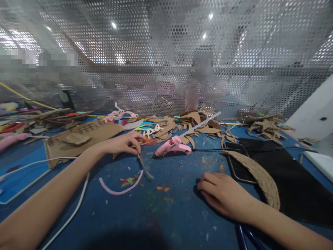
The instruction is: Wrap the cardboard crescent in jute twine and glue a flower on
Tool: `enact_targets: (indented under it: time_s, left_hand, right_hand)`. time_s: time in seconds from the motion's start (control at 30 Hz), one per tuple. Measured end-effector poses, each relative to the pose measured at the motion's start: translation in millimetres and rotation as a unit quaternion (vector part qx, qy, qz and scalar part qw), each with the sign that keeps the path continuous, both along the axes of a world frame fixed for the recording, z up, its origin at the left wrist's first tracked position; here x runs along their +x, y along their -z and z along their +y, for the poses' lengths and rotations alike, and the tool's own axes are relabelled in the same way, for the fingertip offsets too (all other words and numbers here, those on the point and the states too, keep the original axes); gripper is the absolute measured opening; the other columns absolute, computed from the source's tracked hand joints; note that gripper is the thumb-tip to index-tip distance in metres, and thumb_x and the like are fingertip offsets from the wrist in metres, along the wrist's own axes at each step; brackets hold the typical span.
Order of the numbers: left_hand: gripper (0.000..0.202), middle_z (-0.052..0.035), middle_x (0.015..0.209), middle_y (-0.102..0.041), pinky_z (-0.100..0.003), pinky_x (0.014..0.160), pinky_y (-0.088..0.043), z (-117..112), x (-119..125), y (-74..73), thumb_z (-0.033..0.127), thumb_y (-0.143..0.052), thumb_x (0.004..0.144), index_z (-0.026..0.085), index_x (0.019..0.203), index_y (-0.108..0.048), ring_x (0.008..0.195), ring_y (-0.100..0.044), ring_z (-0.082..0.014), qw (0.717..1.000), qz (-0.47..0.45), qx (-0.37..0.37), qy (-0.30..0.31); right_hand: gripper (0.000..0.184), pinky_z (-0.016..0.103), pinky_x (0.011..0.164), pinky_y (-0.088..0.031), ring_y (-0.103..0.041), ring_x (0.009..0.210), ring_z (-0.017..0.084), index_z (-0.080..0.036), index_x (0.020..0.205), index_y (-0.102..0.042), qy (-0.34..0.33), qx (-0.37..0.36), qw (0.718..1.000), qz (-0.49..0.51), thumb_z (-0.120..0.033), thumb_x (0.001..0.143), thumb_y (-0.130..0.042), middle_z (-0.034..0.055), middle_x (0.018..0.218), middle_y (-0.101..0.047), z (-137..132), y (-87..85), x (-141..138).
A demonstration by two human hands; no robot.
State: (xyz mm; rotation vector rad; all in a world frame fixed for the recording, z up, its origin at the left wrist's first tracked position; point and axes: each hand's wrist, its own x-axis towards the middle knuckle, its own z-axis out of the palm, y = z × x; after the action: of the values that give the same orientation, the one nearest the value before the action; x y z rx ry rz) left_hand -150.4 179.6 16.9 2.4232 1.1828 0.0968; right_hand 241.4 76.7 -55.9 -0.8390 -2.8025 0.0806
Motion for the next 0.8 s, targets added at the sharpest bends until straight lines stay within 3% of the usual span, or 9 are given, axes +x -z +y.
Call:
enact_targets:
  time_s: [0.1,0.2,0.3,0.43,0.5,0.57,0.67,0.77,0.8]
  left_hand:
    - [0.034,-0.0091,0.105,-0.069,-0.031,0.092,-0.045,-1.9,0.0,-6.3,0.053,-0.063,0.080,0.022,0.076,-0.078,0.101,-0.061,-0.0242,0.999,-0.019,-0.039,0.021]
    - [0.030,-0.0065,0.083,-0.073,-0.025,0.079,-0.049,-11.3,15.6,-14.8,0.047,-0.062,0.083,0.022,0.082,-0.078,0.082,-0.066,-0.0189,0.995,-0.033,-0.078,0.044]
    - [0.017,-0.0043,0.085,-0.074,-0.022,0.076,-0.049,-30.7,47.2,-25.1,0.034,-0.065,0.083,0.022,0.088,-0.077,0.080,-0.067,-0.0169,0.991,-0.037,-0.107,0.067]
    - [0.013,-0.0008,0.083,-0.072,-0.019,0.069,-0.046,-63.0,96.7,-29.9,0.024,-0.064,0.084,0.022,0.091,-0.075,0.075,-0.065,-0.0136,0.993,-0.034,-0.099,0.061]
    - [0.010,0.0014,0.076,-0.071,-0.019,0.064,-0.043,-77.0,116.6,-26.5,0.021,-0.064,0.083,0.022,0.088,-0.073,0.068,-0.063,-0.0119,0.997,-0.029,-0.064,0.044]
    - [0.008,0.0020,0.074,-0.070,-0.018,0.064,-0.043,-87.5,129.9,-22.6,0.019,-0.065,0.083,0.021,0.086,-0.072,0.066,-0.063,-0.0109,0.996,-0.034,-0.051,0.058]
    - [0.005,0.0022,0.075,-0.070,-0.018,0.065,-0.043,-93.1,133.4,-23.1,0.022,-0.067,0.082,0.021,0.082,-0.072,0.068,-0.063,-0.0105,0.993,-0.049,-0.038,0.096]
    - [0.012,0.0036,0.071,-0.071,-0.019,0.065,-0.045,-79.9,112.6,-31.7,0.033,-0.070,0.078,0.022,0.074,-0.072,0.064,-0.064,-0.0104,0.996,-0.082,-0.003,0.019]
    - [0.019,0.0039,0.066,-0.070,-0.019,0.064,-0.046,-70.6,100.2,-34.8,0.039,-0.070,0.077,0.022,0.068,-0.071,0.063,-0.064,-0.0111,0.991,-0.098,0.051,-0.077]
  right_hand:
    - [0.018,0.031,0.063,-0.038,-0.056,0.072,0.018,-0.022,0.098,-0.054,-0.002,0.003,1.000,0.004,-0.016,0.093,-0.038,0.0028,0.088,-0.058,0.2,-1.5,-1.1]
    - [0.019,0.031,0.062,-0.040,-0.058,0.072,0.019,-0.022,0.102,-0.054,-0.006,0.013,1.000,0.016,-0.017,0.094,-0.037,0.0031,0.086,-0.061,-0.6,-4.2,-1.4]
    - [0.023,0.032,0.065,-0.044,-0.062,0.076,0.021,-0.019,0.114,-0.049,-0.003,0.011,0.998,0.054,-0.029,0.096,-0.042,0.0055,0.092,-0.065,-3.1,-7.5,0.8]
    - [0.053,0.032,0.072,-0.047,-0.065,0.083,0.022,-0.014,0.127,-0.039,-0.028,-0.005,0.994,0.108,-0.053,0.092,-0.045,0.0098,0.101,-0.067,-5.1,-9.6,3.2]
    - [0.042,0.030,0.067,-0.045,-0.064,0.076,0.020,-0.015,0.119,-0.047,-0.040,0.012,0.994,0.099,-0.049,0.095,-0.042,0.0073,0.093,-0.068,-4.1,-8.5,2.0]
    - [0.024,0.029,0.059,-0.040,-0.060,0.065,0.017,-0.017,0.105,-0.054,-0.041,0.046,0.995,0.080,-0.032,0.099,-0.036,0.0032,0.078,-0.065,-2.3,-6.4,0.2]
    - [0.030,0.028,0.053,-0.034,-0.054,0.054,0.015,-0.018,0.094,-0.058,-0.056,0.099,0.989,0.095,-0.017,0.100,-0.028,0.0002,0.064,-0.060,-1.7,-3.6,0.7]
    - [0.030,0.027,0.051,-0.034,-0.052,0.051,0.014,-0.020,0.089,-0.058,-0.061,0.120,0.971,0.199,-0.022,0.100,-0.030,-0.0010,0.058,-0.057,-3.7,-3.7,6.7]
    - [0.029,0.026,0.051,-0.035,-0.051,0.050,0.013,-0.021,0.089,-0.058,-0.014,0.113,0.958,0.263,-0.025,0.099,-0.032,-0.0015,0.057,-0.057,-3.2,-4.3,9.1]
